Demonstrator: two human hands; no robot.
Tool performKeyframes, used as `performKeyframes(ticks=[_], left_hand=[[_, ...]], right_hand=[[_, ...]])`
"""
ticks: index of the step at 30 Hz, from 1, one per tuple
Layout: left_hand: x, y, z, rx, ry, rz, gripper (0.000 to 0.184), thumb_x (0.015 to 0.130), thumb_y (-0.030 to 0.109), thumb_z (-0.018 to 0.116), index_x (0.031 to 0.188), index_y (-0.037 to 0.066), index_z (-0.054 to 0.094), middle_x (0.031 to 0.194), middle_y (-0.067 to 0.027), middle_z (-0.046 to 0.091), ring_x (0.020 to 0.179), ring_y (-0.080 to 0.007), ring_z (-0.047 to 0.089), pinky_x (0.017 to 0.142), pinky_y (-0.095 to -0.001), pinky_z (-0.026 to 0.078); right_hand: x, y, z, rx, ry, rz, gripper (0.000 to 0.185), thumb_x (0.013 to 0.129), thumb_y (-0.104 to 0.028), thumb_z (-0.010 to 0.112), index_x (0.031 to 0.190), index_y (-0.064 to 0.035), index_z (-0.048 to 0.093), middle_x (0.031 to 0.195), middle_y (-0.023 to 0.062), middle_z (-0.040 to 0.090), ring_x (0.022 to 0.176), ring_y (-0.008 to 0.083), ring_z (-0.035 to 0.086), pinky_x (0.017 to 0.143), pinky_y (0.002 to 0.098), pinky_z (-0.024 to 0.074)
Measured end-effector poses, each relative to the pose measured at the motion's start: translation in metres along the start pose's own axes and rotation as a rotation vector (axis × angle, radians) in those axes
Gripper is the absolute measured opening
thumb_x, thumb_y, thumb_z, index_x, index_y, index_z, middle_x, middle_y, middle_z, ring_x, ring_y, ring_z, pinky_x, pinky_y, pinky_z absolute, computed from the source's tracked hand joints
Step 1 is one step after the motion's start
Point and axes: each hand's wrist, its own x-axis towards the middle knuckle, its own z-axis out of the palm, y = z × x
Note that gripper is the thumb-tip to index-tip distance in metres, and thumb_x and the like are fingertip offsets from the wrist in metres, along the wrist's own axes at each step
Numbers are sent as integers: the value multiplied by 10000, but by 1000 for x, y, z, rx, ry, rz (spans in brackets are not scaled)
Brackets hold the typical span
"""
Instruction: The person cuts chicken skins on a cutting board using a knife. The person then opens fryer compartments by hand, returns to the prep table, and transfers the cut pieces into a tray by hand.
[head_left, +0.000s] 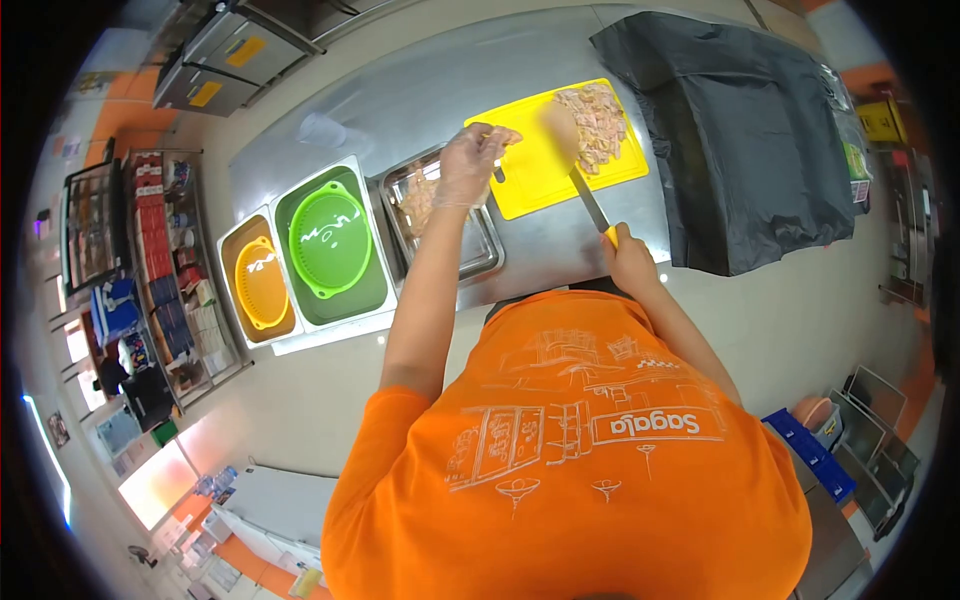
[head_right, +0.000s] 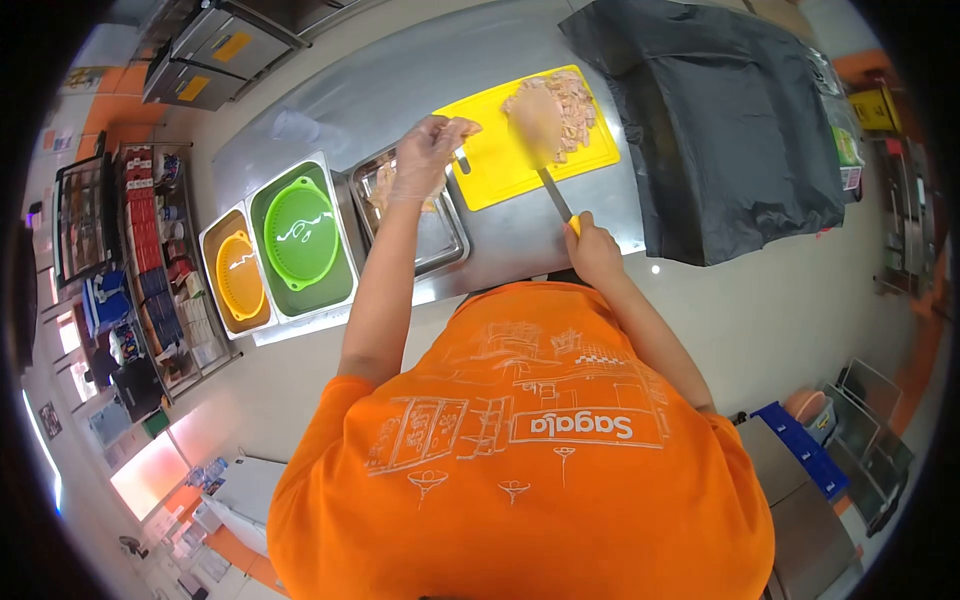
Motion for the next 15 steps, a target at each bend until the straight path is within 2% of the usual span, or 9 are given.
performKeyframes(ticks=[2,5,6,9,10,13,15], left_hand=[[8,-17,23,445,-19,319,268,971,254,686,1108,24,703,967,-148,743,868,-278,705,787,-382,559],[2,-47,55,368,-263,187,268,927,246,706,1103,44,720,977,-186,729,944,-349,694,863,-421,550],[-8,-45,60,325,-140,214,257,898,209,710,1083,32,726,998,-191,729,917,-350,703,839,-428,561],[-6,-94,63,318,173,29,263,881,210,707,1074,32,729,980,-192,732,891,-351,716,823,-435,570],[-4,-106,63,299,209,-92,246,873,202,706,1038,22,738,966,-195,738,870,-354,725,813,-434,578],[-1,-96,69,402,124,-56,302,885,307,694,975,26,761,948,-204,747,886,-346,733,810,-434,581],[3,-68,82,560,-44,-228,350,891,357,693,988,29,768,981,-193,757,917,-340,739,820,-422,579]], right_hand=[[-1,3,-7,-7,-1,52,363,1036,-369,556,1054,-8,531,832,299,690,796,503,682,716,583,543],[-2,14,-9,-9,17,68,356,1036,-363,560,1052,-9,527,832,301,691,790,505,683,704,584,541],[-4,20,-10,-8,25,64,354,1036,-362,563,1052,-10,526,831,301,692,788,506,683,699,584,540],[-11,32,-10,-11,3,74,354,1034,-360,571,1059,-11,520,822,291,695,788,498,686,696,579,540],[-14,34,-10,0,-7,72,353,1035,-359,571,1060,-11,518,821,287,697,789,494,688,696,577,541],[-16,39,-14,27,-37,62,349,1037,-355,570,1062,-10,517,821,276,702,790,486,691,696,571,541],[-15,40,-16,35,-61,54,343,1039,-350,569,1059,-11,522,824,271,705,789,483,691,697,567,542]])
